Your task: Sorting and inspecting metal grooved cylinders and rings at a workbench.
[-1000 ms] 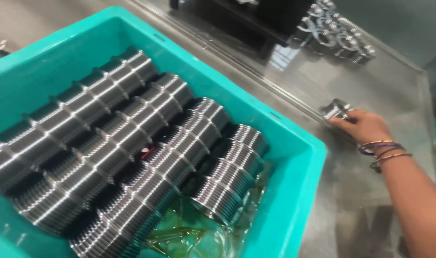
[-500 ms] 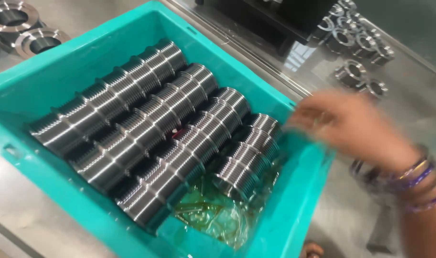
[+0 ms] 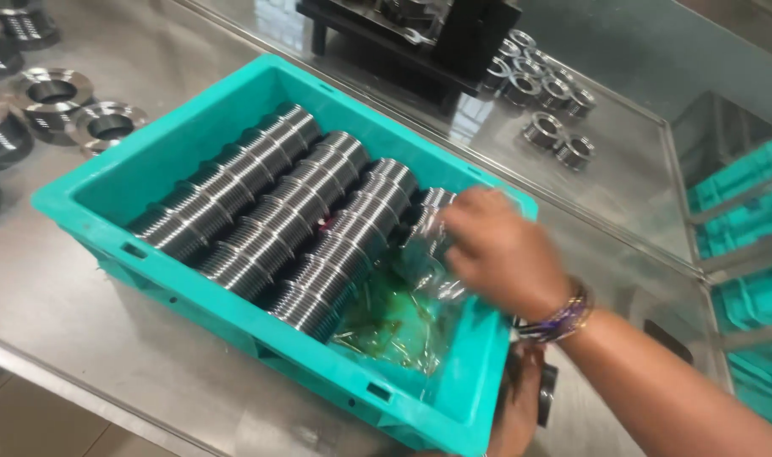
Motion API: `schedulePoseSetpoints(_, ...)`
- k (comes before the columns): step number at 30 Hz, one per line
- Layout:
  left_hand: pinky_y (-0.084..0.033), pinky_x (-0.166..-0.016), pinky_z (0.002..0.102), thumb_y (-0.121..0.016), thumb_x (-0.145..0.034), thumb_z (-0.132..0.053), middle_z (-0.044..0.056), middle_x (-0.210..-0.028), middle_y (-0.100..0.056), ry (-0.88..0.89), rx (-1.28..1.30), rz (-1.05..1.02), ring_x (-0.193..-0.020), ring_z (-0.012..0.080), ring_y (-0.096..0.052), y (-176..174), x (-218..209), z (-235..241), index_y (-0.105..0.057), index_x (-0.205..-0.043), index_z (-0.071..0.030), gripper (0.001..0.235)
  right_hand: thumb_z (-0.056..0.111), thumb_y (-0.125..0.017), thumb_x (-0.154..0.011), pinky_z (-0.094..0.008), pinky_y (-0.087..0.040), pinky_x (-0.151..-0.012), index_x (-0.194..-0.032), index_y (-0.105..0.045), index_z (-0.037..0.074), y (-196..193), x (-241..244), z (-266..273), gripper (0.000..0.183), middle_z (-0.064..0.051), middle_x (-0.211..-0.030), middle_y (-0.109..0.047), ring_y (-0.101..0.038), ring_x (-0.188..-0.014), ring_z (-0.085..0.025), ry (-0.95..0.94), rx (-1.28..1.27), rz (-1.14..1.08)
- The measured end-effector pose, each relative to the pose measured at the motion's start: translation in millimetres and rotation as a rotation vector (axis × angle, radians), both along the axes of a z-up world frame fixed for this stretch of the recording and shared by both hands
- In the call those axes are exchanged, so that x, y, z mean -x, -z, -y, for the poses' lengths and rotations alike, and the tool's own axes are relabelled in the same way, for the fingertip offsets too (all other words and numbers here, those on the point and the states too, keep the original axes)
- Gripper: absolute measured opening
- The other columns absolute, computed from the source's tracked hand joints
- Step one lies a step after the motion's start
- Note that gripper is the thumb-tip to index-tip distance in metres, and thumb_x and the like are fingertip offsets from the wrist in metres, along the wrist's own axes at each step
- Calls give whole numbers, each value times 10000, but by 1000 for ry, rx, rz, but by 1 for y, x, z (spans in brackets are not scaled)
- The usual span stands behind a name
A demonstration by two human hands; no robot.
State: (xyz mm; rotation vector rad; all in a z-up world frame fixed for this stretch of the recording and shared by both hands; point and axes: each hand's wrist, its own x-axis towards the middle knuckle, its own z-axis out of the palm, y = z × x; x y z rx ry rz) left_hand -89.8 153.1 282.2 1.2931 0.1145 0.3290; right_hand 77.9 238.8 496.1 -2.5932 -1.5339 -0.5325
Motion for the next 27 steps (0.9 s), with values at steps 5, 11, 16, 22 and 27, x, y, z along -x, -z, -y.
schedulePoseSetpoints(5, -495, -857, 336, -370, -1087, -420, 116, -1013, -668, 93, -23, -14, -939, 215, -631, -57, -62, -39, -663, -1193, -71, 468, 8, -704, -860, -322, -525, -776, -1202, -705, 69, -46, 37, 96, 347, -120, -986, -658, -672, -869, -214, 472, -427, -92)
schedulePoseSetpoints(11, -494, -825, 335, -313, -1103, -407, 126, -1004, -625, 268, 111, -93, -894, 203, -603, -67, -52, -44, -584, -1323, -109, 459, -186, -577, -771, -266, -542, -768, -1171, -689, 86, 37, 72, 216, 497, -34, -1045, -738, -682, -940, -107, 694, -699, -721)
schedulePoseSetpoints(16, -482, -904, 310, -282, -1115, -429, 110, -1080, -593, 323, 98, 71, -991, 182, -586, -55, -46, -36, -511, -1378, -70, 500, -201, -526, -858, -253, -543, -790, -1175, -682, 44, 89, 101, 220, 430, -25, -1077, -706, -674, -973, -105, 641, -888, -906)
schedulePoseSetpoints(22, -466, -984, 314, -251, -1115, -489, 122, -1176, -588, 308, 45, 225, -1094, 195, -586, -62, -42, -44, -463, -1400, -17, 590, -221, -525, -843, -236, -518, -850, -1191, -666, 23, 105, 108, 211, 448, -37, -1102, -687, -660, -1006, -95, 543, -990, -913)
schedulePoseSetpoints(27, -472, -990, 339, -210, -1100, -536, 163, -1220, -593, 297, -67, 244, -1117, 251, -616, -68, -38, -48, -450, -1413, -3, 663, -228, -528, -836, -244, -530, -857, -1191, -664, 37, 108, 110, 201, 463, -26, -1115, -694, -669, -1019, -92, 537, -1000, -944)
